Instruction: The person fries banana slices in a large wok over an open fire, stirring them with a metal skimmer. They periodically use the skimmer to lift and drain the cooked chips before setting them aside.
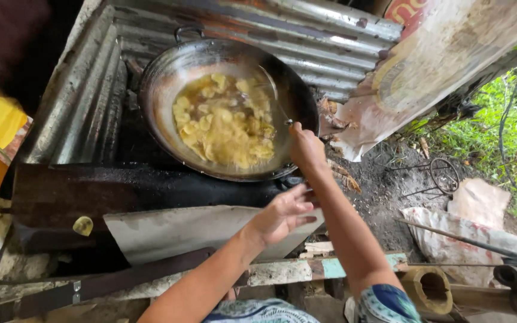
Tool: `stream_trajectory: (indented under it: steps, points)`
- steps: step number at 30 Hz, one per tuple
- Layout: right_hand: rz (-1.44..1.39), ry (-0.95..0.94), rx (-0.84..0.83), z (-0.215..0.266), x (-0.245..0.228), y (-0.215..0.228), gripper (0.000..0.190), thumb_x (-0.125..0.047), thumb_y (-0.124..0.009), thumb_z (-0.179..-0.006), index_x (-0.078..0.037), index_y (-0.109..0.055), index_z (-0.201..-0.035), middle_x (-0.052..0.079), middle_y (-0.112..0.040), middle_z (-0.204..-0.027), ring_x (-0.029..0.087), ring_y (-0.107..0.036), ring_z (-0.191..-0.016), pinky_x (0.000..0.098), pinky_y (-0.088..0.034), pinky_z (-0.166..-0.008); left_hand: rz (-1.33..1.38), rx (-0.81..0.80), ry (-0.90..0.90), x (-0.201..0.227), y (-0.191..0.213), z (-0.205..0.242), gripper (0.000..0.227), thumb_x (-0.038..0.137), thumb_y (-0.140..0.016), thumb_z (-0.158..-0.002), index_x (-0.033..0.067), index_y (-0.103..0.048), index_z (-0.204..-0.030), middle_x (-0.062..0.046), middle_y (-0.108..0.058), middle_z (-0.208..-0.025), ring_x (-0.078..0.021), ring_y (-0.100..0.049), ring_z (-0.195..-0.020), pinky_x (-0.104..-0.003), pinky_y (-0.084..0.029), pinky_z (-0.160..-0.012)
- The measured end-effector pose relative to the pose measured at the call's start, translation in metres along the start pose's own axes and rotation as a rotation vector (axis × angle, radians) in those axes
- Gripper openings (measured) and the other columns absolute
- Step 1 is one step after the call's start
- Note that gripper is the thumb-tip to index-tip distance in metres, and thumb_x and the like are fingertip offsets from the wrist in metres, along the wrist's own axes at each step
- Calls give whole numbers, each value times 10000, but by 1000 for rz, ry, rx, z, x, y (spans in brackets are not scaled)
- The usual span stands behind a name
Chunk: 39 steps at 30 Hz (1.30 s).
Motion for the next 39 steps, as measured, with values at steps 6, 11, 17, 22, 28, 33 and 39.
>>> stream_trajectory:
  steps: [6, 11, 17, 22, 28, 33, 39]
  points:
    - [20, 7, -18, -45, -14, -60, 277, -41, -525, -890, -2, -572, -1161, 291, -709, -990, 474, -704, -905, 542, -581, -754, 42, 53, -87, 13, 19, 1, 813, 193, -657, -891, 17, -277, -1587, -121, -463, -1525, -202, -500, -1361, -379, -434, -1112]
    - [22, -9, -112, -20, 1, -11, 254, -151, -484, -1022, -65, -598, -1232, 275, -716, -1008, 466, -708, -948, 556, -567, -810, -29, -7, -27, -8, 20, 0, 871, 146, -679, -894, -3, -226, -1623, -121, -323, -1648, -199, -469, -1300, -374, -418, -1118]
    - [172, -55, -273, -8, 44, 36, 195, -188, -554, -981, -47, -688, -965, 193, -682, -879, 348, -652, -790, 458, -529, -689, 52, -48, 25, -44, 15, -20, 998, 105, -734, -909, -91, -165, -1705, -360, -183, -1670, -207, -470, -1282, -377, -445, -1101]
    - [-190, -374, -798, -3, 56, 72, 498, -422, -570, -1043, 7, -621, -795, 42, -514, -545, 125, -370, -408, 288, -323, -381, 63, 5, 113, -53, 10, -24, 1053, 142, -736, -849, -69, -59, -1628, -189, -231, -1703, -222, -492, -1308, -359, -469, -1063]
    - [-896, -383, -916, -11, 18, 3, 294, -281, -631, -1006, -101, -657, -775, -18, -444, -497, 95, -347, -358, 284, -235, -326, 122, -38, 55, -21, 4, -2, 993, 182, -731, -862, -50, -150, -1633, -165, -289, -1679, -192, -468, -1396, -351, -429, -1085]
    - [-1524, -501, -966, -34, -25, -88, 256, -228, -639, -999, -13, -652, -861, -19, -461, -531, 80, -384, -374, 241, -258, -321, 65, 49, -32, -3, 20, 16, 875, 199, -698, -878, -42, -275, -1605, -135, -440, -1554, -188, -477, -1351, -373, -391, -1086]
    - [-1421, -450, -452, -31, -56, -82, 114, -113, -623, -968, -1, -626, -948, 29, -559, -618, 96, -425, -416, 276, -305, -333, 19, 258, 10, 0, 39, 25, 754, 202, -669, -897, -3, -363, -1556, -91, -531, -1437, -171, -505, -1308, -380, -409, -1074]
Point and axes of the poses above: each hand's wrist, its own z-axis away from the middle knuckle, its own y-axis out of the back of the hand, x = y × z, the point moved 1 cm from there along -z, towards the middle knuckle
